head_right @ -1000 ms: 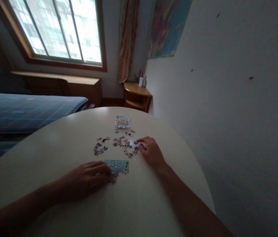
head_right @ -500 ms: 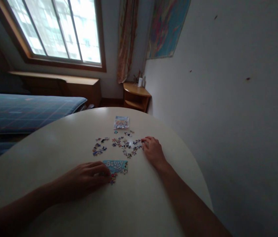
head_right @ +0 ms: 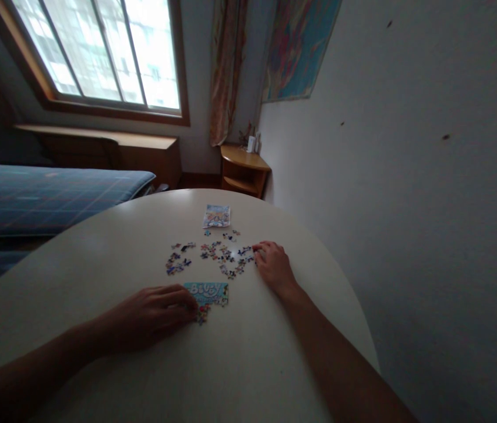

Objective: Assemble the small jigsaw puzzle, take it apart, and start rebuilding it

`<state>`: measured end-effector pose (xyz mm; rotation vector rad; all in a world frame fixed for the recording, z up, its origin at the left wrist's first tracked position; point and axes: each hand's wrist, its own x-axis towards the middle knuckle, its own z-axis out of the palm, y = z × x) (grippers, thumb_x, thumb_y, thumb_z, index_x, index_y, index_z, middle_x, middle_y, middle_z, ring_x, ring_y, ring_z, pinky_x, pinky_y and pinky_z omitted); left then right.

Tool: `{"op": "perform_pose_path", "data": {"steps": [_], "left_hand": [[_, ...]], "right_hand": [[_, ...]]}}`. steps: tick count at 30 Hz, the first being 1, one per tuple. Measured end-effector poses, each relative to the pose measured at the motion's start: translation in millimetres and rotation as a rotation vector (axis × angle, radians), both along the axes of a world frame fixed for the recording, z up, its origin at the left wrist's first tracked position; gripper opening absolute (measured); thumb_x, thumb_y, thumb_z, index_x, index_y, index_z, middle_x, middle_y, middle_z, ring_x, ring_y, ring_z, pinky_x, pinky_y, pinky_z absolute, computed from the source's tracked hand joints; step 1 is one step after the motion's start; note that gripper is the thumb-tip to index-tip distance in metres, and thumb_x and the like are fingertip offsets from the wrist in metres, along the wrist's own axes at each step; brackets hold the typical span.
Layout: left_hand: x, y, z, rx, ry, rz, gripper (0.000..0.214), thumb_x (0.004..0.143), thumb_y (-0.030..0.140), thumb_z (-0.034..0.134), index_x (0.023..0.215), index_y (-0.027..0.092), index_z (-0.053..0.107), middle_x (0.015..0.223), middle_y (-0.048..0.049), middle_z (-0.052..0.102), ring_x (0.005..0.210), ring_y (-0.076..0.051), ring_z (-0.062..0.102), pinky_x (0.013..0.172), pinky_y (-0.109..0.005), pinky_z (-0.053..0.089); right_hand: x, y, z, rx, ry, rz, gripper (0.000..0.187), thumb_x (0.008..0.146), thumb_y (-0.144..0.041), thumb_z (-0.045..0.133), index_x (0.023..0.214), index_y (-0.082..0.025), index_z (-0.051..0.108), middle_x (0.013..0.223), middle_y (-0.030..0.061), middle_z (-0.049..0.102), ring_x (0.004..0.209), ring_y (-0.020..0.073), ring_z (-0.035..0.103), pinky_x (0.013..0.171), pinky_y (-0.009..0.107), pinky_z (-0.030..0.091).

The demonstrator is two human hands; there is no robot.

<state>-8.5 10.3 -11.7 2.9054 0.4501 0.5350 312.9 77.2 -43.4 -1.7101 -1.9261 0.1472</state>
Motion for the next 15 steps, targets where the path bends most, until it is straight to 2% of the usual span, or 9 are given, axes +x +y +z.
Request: {"op": "perform_pose_path", "data": {"steps": [6, 11, 15], "left_hand": [[1, 0, -3.7, 0.020, 0.025, 0.025, 0.015, 0.097, 0.014, 0.049, 0.103, 0.019, 0.062, 0.110, -0.0054, 0.066, 0.096, -0.017, 0.062, 0.085, -0.031, 0.053], [1, -1, -3.6, 0.017, 0.047, 0.020, 0.017, 0.096, 0.013, 0.050, 0.107, 0.019, 0.061, 0.112, -0.0059, 0.066, 0.098, -0.019, 0.062, 0.086, -0.033, 0.053], [0, -1, -3.1, 0.013, 0.043, 0.023, 0.019, 0.096, 0.014, 0.051, 0.111, 0.020, 0.061, 0.113, -0.0062, 0.066, 0.099, -0.019, 0.062, 0.087, -0.033, 0.053]], "right_hand": [[-9, 8, 10.3, -0.068, 0.001, -0.081, 0.029, 0.089, -0.029, 0.057, 0.112, -0.018, 0.070, 0.116, 0.0112, 0.069, 0.110, 0.0229, 0.062, 0.102, 0.039, 0.043], [-25, 45, 23.7, -0.137, -0.009, -0.120, 0.025, 0.086, -0.030, 0.061, 0.104, -0.018, 0.074, 0.101, 0.0094, 0.074, 0.094, 0.0204, 0.068, 0.087, 0.031, 0.049], [-45, 73, 31.2, -0.193, -0.025, -0.144, 0.031, 0.081, -0.040, 0.069, 0.103, -0.020, 0.075, 0.102, 0.0092, 0.074, 0.093, 0.0208, 0.068, 0.082, 0.029, 0.050]]}}
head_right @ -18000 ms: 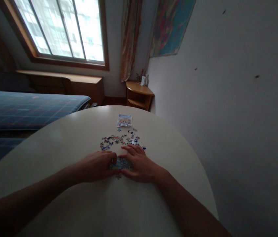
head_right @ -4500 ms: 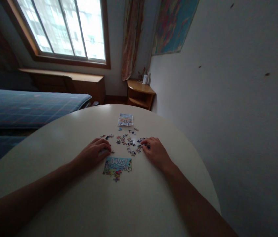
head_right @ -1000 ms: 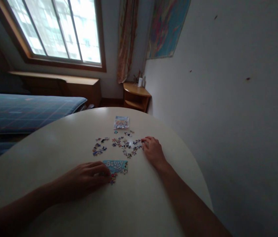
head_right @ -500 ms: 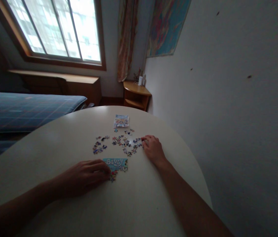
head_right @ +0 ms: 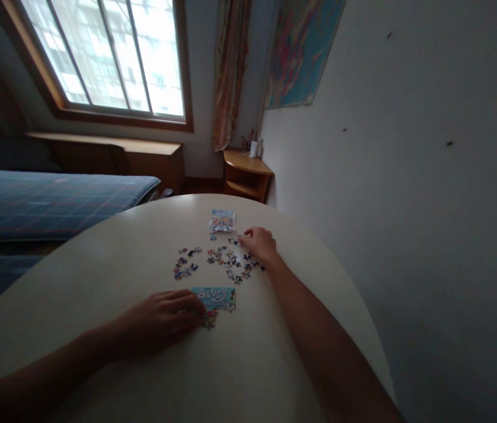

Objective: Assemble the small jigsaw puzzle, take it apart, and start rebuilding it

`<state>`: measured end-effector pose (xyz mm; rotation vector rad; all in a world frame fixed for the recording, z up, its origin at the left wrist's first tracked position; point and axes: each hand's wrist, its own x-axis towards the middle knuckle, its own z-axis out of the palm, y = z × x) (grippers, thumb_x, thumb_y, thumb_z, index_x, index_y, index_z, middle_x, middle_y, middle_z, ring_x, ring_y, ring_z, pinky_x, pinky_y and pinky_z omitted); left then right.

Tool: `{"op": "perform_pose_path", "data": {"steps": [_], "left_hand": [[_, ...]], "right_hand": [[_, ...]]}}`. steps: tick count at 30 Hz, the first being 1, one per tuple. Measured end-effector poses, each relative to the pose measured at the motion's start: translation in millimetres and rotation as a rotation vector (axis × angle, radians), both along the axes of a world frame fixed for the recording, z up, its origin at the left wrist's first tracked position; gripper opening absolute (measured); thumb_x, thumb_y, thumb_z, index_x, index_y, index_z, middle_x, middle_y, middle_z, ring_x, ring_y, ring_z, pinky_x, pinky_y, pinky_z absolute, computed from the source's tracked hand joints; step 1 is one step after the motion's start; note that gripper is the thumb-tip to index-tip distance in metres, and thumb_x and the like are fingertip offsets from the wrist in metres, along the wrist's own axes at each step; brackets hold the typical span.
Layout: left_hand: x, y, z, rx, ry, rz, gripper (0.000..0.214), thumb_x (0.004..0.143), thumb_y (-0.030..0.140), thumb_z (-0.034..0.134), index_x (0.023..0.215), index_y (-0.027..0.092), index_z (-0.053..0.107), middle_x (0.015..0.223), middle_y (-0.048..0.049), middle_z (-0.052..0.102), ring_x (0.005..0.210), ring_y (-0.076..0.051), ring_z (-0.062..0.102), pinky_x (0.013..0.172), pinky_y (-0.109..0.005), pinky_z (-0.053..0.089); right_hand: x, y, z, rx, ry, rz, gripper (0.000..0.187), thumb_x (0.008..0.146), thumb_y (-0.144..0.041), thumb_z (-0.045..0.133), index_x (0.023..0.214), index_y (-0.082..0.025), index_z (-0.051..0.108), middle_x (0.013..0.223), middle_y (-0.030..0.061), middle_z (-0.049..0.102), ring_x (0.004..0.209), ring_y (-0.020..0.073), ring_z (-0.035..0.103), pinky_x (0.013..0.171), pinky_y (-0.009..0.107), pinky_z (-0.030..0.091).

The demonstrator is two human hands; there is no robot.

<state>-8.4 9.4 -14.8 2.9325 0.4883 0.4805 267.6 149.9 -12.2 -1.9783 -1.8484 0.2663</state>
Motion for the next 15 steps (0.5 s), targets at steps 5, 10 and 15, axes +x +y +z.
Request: {"op": "perform_pose_path", "data": {"steps": [5, 10, 15], "left_hand": [[-1, 1, -1.7, 0.003, -0.018, 0.004, 0.018, 0.095, 0.014, 0.052, 0.109, 0.020, 0.062, 0.113, -0.0061, 0.066, 0.100, -0.019, 0.061, 0.087, -0.034, 0.054], [0, 1, -1.6, 0.018, -0.024, 0.003, 0.019, 0.096, 0.014, 0.050, 0.109, 0.020, 0.063, 0.112, -0.0064, 0.066, 0.100, -0.019, 0.061, 0.087, -0.033, 0.053], [0, 0, -0.3, 0.008, -0.015, 0.002, 0.018, 0.096, 0.014, 0.050, 0.107, 0.019, 0.063, 0.112, -0.0068, 0.066, 0.099, -0.019, 0.061, 0.086, -0.033, 0.053]], "right_hand": [[-16, 16, 5.2, -0.077, -0.028, 0.021, 0.011, 0.077, -0.027, 0.072, 0.084, -0.021, 0.078, 0.094, 0.0100, 0.075, 0.088, 0.0239, 0.069, 0.078, 0.032, 0.051], [-16, 10, 10.6, -0.072, -0.026, 0.084, 0.004, 0.077, -0.020, 0.073, 0.078, -0.018, 0.076, 0.085, 0.0094, 0.075, 0.083, 0.0209, 0.069, 0.077, 0.028, 0.050], [-16, -27, 20.6, 0.019, 0.046, 0.110, 0.022, 0.084, -0.021, 0.066, 0.104, -0.019, 0.073, 0.093, 0.0074, 0.075, 0.082, 0.0171, 0.069, 0.077, 0.027, 0.050]]}}
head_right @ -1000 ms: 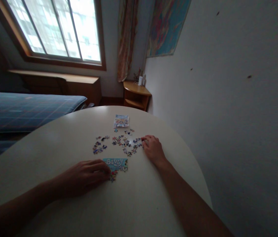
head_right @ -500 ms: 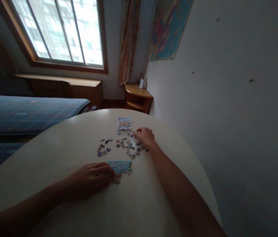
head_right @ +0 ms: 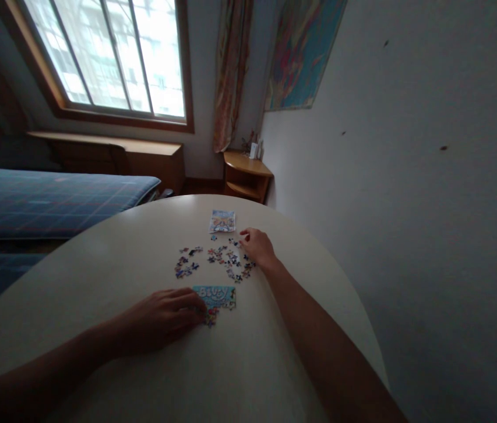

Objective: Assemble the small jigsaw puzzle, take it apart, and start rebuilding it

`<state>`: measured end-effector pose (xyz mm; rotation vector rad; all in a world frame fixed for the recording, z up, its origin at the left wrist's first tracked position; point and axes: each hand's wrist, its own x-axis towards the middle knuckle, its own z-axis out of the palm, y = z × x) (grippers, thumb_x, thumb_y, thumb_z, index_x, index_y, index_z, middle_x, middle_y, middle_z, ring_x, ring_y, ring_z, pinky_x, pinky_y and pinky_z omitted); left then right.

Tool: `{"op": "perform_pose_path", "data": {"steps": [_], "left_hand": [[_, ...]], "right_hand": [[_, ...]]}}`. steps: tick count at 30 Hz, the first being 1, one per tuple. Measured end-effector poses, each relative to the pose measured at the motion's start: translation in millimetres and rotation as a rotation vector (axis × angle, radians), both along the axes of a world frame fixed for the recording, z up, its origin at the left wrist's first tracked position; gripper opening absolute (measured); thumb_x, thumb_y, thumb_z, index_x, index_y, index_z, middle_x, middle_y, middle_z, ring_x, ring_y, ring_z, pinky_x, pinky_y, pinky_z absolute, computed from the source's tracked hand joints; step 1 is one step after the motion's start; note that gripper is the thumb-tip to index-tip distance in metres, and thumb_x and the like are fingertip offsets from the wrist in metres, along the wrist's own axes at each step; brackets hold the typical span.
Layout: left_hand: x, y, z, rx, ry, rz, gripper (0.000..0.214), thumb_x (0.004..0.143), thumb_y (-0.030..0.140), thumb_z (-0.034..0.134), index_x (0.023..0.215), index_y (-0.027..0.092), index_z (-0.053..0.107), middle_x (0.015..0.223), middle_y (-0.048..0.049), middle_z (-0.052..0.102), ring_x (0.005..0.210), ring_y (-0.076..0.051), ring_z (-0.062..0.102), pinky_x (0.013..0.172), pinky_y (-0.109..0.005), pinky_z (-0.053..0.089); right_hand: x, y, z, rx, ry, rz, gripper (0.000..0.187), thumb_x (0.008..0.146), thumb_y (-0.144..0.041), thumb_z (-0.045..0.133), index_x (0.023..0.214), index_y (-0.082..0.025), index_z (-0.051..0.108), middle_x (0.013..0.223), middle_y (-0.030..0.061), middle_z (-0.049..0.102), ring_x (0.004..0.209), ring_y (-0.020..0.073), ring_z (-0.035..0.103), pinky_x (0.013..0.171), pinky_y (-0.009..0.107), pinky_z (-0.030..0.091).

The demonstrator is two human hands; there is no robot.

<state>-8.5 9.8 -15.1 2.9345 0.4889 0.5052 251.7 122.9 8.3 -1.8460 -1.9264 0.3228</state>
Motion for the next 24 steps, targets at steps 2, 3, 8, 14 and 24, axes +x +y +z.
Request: {"op": "perform_pose_path", "data": {"steps": [2, 3, 8, 14, 24], "left_hand": [[0, 0, 1.1, -0.001, 0.007, 0.001, 0.017, 0.096, 0.014, 0.049, 0.106, 0.019, 0.062, 0.113, -0.0061, 0.066, 0.099, -0.019, 0.061, 0.088, -0.033, 0.053], [0, -1, 1.8, 0.000, 0.011, 0.002, 0.017, 0.096, 0.014, 0.049, 0.106, 0.019, 0.062, 0.113, -0.0058, 0.066, 0.100, -0.019, 0.061, 0.088, -0.033, 0.053], [2, -1, 4.6, 0.011, 0.017, 0.011, 0.017, 0.096, 0.013, 0.048, 0.103, 0.019, 0.063, 0.110, -0.0060, 0.066, 0.097, -0.017, 0.061, 0.088, -0.031, 0.052], [3, -3, 6.9, 0.015, 0.007, 0.010, 0.014, 0.094, 0.011, 0.050, 0.100, 0.018, 0.061, 0.107, -0.0054, 0.066, 0.091, -0.017, 0.062, 0.083, -0.031, 0.053], [1, -3, 1.3, 0.009, 0.050, 0.024, 0.013, 0.095, 0.011, 0.049, 0.100, 0.018, 0.060, 0.109, -0.0052, 0.065, 0.095, -0.017, 0.060, 0.084, -0.031, 0.052]], "right_hand": [[-1, -24, 3.9, 0.014, 0.046, 0.031, 0.019, 0.087, -0.026, 0.063, 0.100, -0.019, 0.075, 0.090, 0.0064, 0.075, 0.078, 0.0163, 0.069, 0.074, 0.027, 0.050], [-2, -37, 5.3, 0.010, 0.067, 0.053, 0.018, 0.087, -0.028, 0.064, 0.099, -0.020, 0.075, 0.087, 0.0049, 0.075, 0.075, 0.0156, 0.069, 0.071, 0.027, 0.050], [-6, -98, 6.0, -0.144, 0.406, 0.187, 0.014, 0.077, -0.030, 0.073, 0.084, -0.017, 0.072, 0.076, 0.0031, 0.074, 0.067, 0.0157, 0.067, 0.063, 0.026, 0.051], [-15, -139, -6.2, -0.278, 0.433, 0.189, 0.017, 0.072, -0.031, 0.076, 0.070, -0.018, 0.066, 0.066, 0.0022, 0.070, 0.059, 0.0140, 0.062, 0.051, 0.023, 0.045], [-26, -149, -4.9, -0.322, 0.369, 0.237, 0.008, 0.077, -0.027, 0.071, 0.076, -0.022, 0.077, 0.068, 0.0016, 0.073, 0.059, 0.0139, 0.062, 0.053, 0.024, 0.042]]}}
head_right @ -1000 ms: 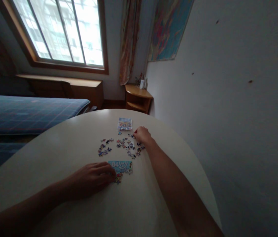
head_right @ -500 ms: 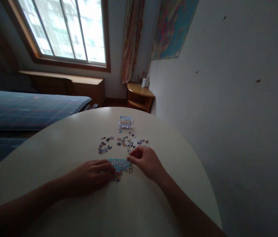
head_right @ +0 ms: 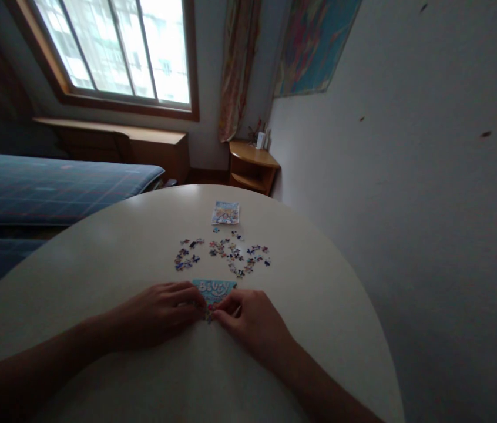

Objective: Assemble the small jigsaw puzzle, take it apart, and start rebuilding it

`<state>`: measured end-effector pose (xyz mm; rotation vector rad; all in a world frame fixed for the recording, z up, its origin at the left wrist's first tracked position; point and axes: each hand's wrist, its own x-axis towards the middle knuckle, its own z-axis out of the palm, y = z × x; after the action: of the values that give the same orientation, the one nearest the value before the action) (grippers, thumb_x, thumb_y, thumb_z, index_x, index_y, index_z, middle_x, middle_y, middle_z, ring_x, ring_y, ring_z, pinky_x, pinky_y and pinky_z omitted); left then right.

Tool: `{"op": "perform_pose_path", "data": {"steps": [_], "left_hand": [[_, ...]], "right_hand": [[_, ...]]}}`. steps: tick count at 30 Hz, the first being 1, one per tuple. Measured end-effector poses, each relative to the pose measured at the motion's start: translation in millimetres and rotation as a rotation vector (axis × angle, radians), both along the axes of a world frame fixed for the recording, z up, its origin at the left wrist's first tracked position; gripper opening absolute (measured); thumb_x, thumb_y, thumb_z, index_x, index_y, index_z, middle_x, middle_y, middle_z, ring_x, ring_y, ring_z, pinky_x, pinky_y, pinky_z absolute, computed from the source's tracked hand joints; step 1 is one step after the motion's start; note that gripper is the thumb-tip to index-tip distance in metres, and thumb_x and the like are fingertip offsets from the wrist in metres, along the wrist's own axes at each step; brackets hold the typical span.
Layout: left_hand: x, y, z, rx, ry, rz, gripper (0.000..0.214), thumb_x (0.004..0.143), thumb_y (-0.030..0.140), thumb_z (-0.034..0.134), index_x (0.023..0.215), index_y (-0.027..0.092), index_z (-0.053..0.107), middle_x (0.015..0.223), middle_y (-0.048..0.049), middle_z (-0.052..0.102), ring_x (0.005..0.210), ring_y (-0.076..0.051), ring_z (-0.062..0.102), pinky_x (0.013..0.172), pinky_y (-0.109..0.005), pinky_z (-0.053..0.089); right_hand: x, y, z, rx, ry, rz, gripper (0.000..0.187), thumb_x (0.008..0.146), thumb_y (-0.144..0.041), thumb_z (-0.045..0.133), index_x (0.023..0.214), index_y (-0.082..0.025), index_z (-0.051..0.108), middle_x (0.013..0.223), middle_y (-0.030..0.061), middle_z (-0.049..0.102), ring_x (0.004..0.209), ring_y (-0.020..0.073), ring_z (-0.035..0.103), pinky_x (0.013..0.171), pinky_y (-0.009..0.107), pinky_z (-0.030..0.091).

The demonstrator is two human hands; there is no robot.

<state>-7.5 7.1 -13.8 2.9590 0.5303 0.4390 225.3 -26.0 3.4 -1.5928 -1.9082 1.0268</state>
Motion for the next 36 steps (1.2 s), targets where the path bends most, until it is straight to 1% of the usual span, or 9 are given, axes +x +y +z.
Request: {"op": "perform_pose_path", "data": {"steps": [8, 13, 16, 19, 21, 24, 27, 31, 36], "left_hand": [[3, -1, 2.0, -0.014, 0.002, 0.013, 0.012, 0.094, 0.010, 0.052, 0.099, 0.018, 0.059, 0.107, -0.0048, 0.065, 0.094, -0.018, 0.059, 0.082, -0.032, 0.051], [4, -3, 4.1, -0.021, 0.020, 0.038, 0.012, 0.096, 0.014, 0.050, 0.103, 0.018, 0.060, 0.106, -0.0055, 0.064, 0.096, -0.018, 0.060, 0.086, -0.032, 0.051], [5, -7, 8.5, -0.025, 0.017, 0.053, 0.022, 0.097, 0.022, 0.051, 0.119, 0.022, 0.057, 0.112, -0.0060, 0.063, 0.099, -0.020, 0.060, 0.087, -0.034, 0.051], [7, -12, 12.5, -0.025, 0.065, 0.061, 0.038, 0.097, 0.032, 0.055, 0.134, 0.026, 0.049, 0.116, -0.0062, 0.060, 0.101, -0.023, 0.058, 0.088, -0.038, 0.051], [8, -14, 13.5, -0.024, 0.090, 0.071, 0.042, 0.096, 0.038, 0.056, 0.136, 0.028, 0.049, 0.118, -0.0062, 0.058, 0.102, -0.024, 0.057, 0.089, -0.040, 0.051], [9, -16, 13.0, -0.022, 0.096, 0.080, 0.041, 0.096, 0.039, 0.056, 0.135, 0.028, 0.050, 0.119, -0.0062, 0.057, 0.103, -0.025, 0.056, 0.092, -0.042, 0.050], [8, -16, 12.3, -0.021, 0.099, 0.077, 0.042, 0.096, 0.038, 0.056, 0.137, 0.027, 0.048, 0.121, -0.0068, 0.056, 0.105, -0.025, 0.055, 0.093, -0.043, 0.050], [7, -15, 12.2, -0.035, 0.086, 0.066, 0.041, 0.097, 0.038, 0.055, 0.136, 0.027, 0.049, 0.121, -0.0067, 0.057, 0.107, -0.025, 0.055, 0.095, -0.042, 0.049], [4, -13, 11.4, -0.049, 0.056, 0.058, 0.042, 0.098, 0.040, 0.052, 0.138, 0.027, 0.049, 0.120, -0.0070, 0.058, 0.106, -0.025, 0.056, 0.094, -0.042, 0.049]], "right_hand": [[1, -1, -4.9, 0.173, -0.149, 0.019, 0.006, 0.074, -0.025, 0.074, 0.069, -0.023, 0.075, 0.073, 0.0019, 0.070, 0.062, 0.0145, 0.061, 0.056, 0.025, 0.042], [7, 5, 5.2, 0.212, -0.151, -0.016, 0.013, 0.082, -0.031, 0.067, 0.080, -0.023, 0.077, 0.071, 0.0007, 0.071, 0.060, 0.0136, 0.059, 0.057, 0.025, 0.042], [27, 21, 7.1, 0.316, -0.154, -0.106, 0.022, 0.088, -0.036, 0.059, 0.087, -0.022, 0.076, 0.071, 0.0010, 0.070, 0.060, 0.0141, 0.057, 0.060, 0.027, 0.043], [55, 44, -1.5, 0.390, -0.182, -0.166, 0.024, 0.087, -0.036, 0.058, 0.093, -0.020, 0.075, 0.075, 0.0029, 0.069, 0.065, 0.0164, 0.059, 0.065, 0.029, 0.046], [71, 59, -11.4, 0.452, -0.202, -0.235, 0.023, 0.085, -0.033, 0.059, 0.095, -0.019, 0.074, 0.085, 0.0060, 0.071, 0.077, 0.0195, 0.063, 0.077, 0.034, 0.049], [88, 78, -28.4, 0.541, -0.258, -0.277, 0.024, 0.082, -0.027, 0.059, 0.101, -0.020, 0.073, 0.106, 0.0094, 0.071, 0.102, 0.0242, 0.062, 0.096, 0.042, 0.046], [96, 88, -43.3, 0.555, -0.302, -0.276, 0.030, 0.085, -0.026, 0.056, 0.111, -0.017, 0.069, 0.114, 0.0119, 0.068, 0.110, 0.0246, 0.059, 0.103, 0.043, 0.042], [98, 96, -52.6, 0.551, -0.366, -0.265, 0.032, 0.092, -0.020, 0.043, 0.115, -0.016, 0.066, 0.118, 0.0115, 0.066, 0.114, 0.0215, 0.057, 0.106, 0.037, 0.040], [98, 114, -48.4, 0.554, -0.429, -0.285, 0.030, 0.088, -0.013, 0.042, 0.100, -0.014, 0.069, 0.106, 0.0125, 0.069, 0.103, 0.0229, 0.059, 0.101, 0.038, 0.041]]}}
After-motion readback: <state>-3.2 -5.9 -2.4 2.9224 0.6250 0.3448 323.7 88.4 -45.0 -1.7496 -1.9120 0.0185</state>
